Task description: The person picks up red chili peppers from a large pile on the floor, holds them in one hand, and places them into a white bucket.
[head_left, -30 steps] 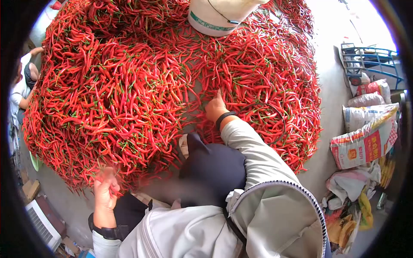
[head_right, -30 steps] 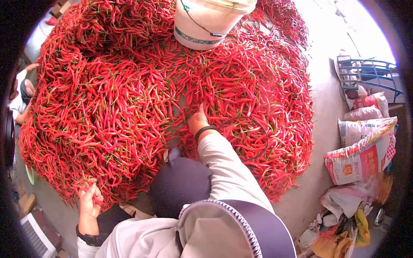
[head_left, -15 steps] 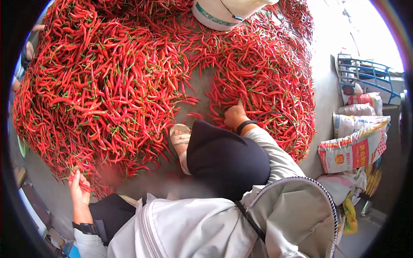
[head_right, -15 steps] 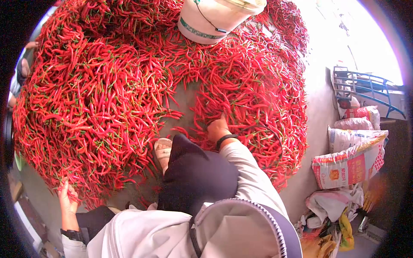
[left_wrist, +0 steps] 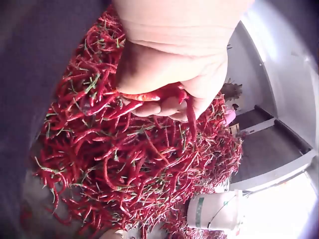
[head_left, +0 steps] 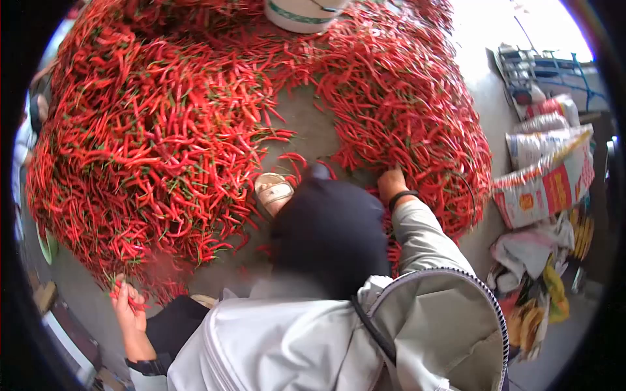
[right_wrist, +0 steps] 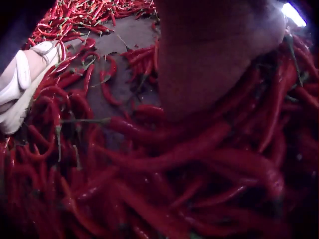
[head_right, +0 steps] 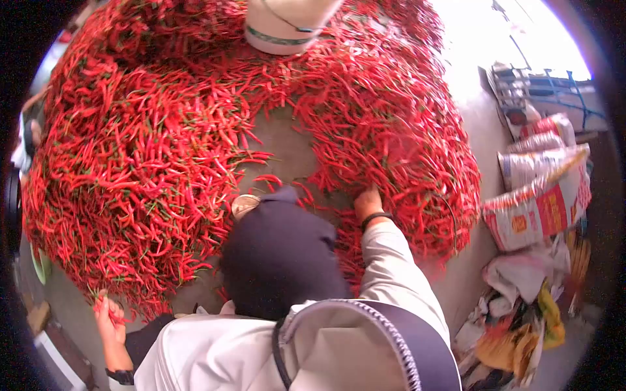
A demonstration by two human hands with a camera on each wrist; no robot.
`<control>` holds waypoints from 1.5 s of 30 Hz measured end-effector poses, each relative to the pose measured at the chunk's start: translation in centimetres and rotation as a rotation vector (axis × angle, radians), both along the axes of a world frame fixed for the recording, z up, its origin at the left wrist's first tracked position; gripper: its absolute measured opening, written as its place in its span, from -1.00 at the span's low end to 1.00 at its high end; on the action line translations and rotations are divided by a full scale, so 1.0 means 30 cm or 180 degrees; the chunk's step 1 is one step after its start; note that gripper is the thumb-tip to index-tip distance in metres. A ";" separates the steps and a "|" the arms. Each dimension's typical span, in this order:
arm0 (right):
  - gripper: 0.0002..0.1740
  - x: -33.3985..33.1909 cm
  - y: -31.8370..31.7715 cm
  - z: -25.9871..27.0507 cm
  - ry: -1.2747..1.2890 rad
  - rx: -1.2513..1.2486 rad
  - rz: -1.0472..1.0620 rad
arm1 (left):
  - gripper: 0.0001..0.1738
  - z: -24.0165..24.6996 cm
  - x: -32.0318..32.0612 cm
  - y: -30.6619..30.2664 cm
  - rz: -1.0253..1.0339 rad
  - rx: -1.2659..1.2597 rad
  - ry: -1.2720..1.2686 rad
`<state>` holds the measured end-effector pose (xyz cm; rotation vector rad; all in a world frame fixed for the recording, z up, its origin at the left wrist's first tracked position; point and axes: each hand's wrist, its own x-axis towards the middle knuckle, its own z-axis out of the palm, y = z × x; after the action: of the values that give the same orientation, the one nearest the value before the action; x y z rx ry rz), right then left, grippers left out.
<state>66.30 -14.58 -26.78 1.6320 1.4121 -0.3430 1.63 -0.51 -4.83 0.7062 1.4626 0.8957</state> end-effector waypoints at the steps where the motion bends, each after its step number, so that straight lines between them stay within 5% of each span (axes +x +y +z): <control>1: -0.62 0.000 -0.005 -0.014 0.0145 -0.0031 -0.0078 | -0.70 0.003 0.001 -0.002 0.0110 0.0003 -0.0062; 5: -0.65 -0.165 0.039 0.120 0.0382 -0.0068 -0.0167 | -0.70 0.015 0.020 0.019 0.0040 0.0125 -0.0283; 7: -0.68 -0.235 0.026 0.134 0.0937 0.0552 -0.0446 | -0.69 0.034 0.059 0.036 -0.0018 0.0144 -0.0271; 13: -0.52 -0.479 -0.068 0.017 0.2398 0.2045 0.0126 | -0.67 0.101 0.113 0.087 -0.0336 0.0436 -0.0290; 17: -0.45 -0.575 -0.145 -0.093 0.2303 0.2082 0.0365 | -0.67 0.136 0.137 0.090 -0.0345 0.0499 -0.0287; 23: -0.47 -0.545 -0.154 -0.004 0.2136 0.1285 0.0171 | -0.67 0.097 0.138 0.073 -0.0299 0.0357 -0.0352; 30: -0.57 -0.417 -0.372 -0.103 0.2025 0.1815 0.0420 | -0.68 0.127 0.166 0.084 -0.0267 0.0562 -0.0384; 35: -0.59 -0.339 -0.494 0.007 0.1600 0.1003 0.0149 | -0.71 0.152 0.150 0.060 -0.0159 0.0709 -0.0539; 38: -0.65 -0.295 -0.492 0.040 0.1629 0.1402 0.0135 | -0.70 0.171 0.125 0.064 -0.0383 0.0920 -0.0729; 40: -0.70 -0.274 -0.392 0.043 0.1224 -0.0403 -0.0159 | -0.70 0.173 0.127 0.067 -0.0377 0.0886 -0.0826; 41: -0.70 -0.087 -0.503 -0.199 0.1238 -0.0408 -0.0101 | -0.70 0.176 0.129 0.064 -0.0453 0.0793 -0.0900; 42: -0.72 0.059 -0.494 -0.446 0.1715 0.0750 0.0516 | -0.70 0.165 0.136 0.066 -0.0385 0.0744 -0.0896; 43: -0.72 -0.118 -0.183 -0.277 0.2165 0.1921 0.1131 | -0.71 0.161 0.151 0.072 -0.0406 0.0652 -0.0916; 44: -0.74 -0.116 0.001 0.090 0.2669 0.0780 -0.0452 | -0.70 0.158 0.173 0.082 -0.0430 0.0583 -0.0911; 45: -0.77 -0.124 0.190 0.251 0.1722 0.0421 -0.0358 | -0.70 0.155 0.202 0.094 -0.0459 0.0502 -0.0901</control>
<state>62.58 -8.88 -19.24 1.8118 1.7696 -0.8189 7.70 2.30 -0.18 0.7574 1.0861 0.9634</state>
